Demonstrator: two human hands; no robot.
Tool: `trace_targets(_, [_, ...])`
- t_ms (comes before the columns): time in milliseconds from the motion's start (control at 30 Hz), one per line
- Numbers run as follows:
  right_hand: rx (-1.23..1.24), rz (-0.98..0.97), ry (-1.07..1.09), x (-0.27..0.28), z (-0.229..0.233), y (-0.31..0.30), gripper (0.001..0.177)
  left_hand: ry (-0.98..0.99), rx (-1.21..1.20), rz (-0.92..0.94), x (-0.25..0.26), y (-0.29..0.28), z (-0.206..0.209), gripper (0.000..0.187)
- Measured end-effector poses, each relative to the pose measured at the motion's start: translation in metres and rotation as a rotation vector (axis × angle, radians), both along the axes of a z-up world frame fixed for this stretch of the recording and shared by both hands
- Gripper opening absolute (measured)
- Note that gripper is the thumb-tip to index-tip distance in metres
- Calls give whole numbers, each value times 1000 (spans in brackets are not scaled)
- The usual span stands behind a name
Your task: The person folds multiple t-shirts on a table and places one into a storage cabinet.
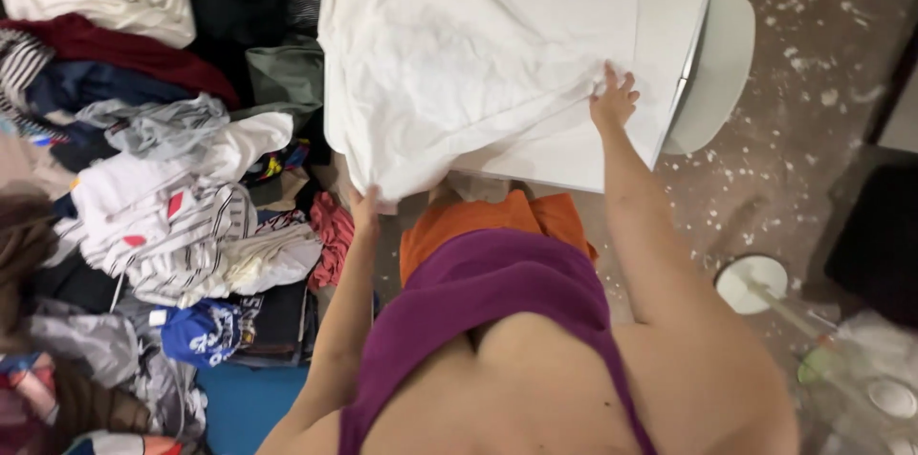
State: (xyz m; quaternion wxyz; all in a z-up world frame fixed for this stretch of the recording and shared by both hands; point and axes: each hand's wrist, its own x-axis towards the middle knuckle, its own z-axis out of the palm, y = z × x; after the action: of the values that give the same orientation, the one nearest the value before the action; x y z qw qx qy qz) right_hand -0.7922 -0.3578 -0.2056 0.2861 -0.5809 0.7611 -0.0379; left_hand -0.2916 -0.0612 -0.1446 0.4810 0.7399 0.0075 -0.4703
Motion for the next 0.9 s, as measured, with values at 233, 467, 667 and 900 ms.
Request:
trace_targets(233, [-358,-37,-122,-26,-32,21,35,-385,-109,-195,-2,-45,113,68])
trace_targets(467, [-217,-251,-576,-61,90,205,23,-122,-80,-161,57,35,18,45])
trace_targets(667, [-205,-338,-372,-81,38,206,51,75,-175,-124,63,-50,20,37])
trace_targets(900, [60,-725,-1508,-87,53,80,77,264,-370,-150,73,-227,116,51])
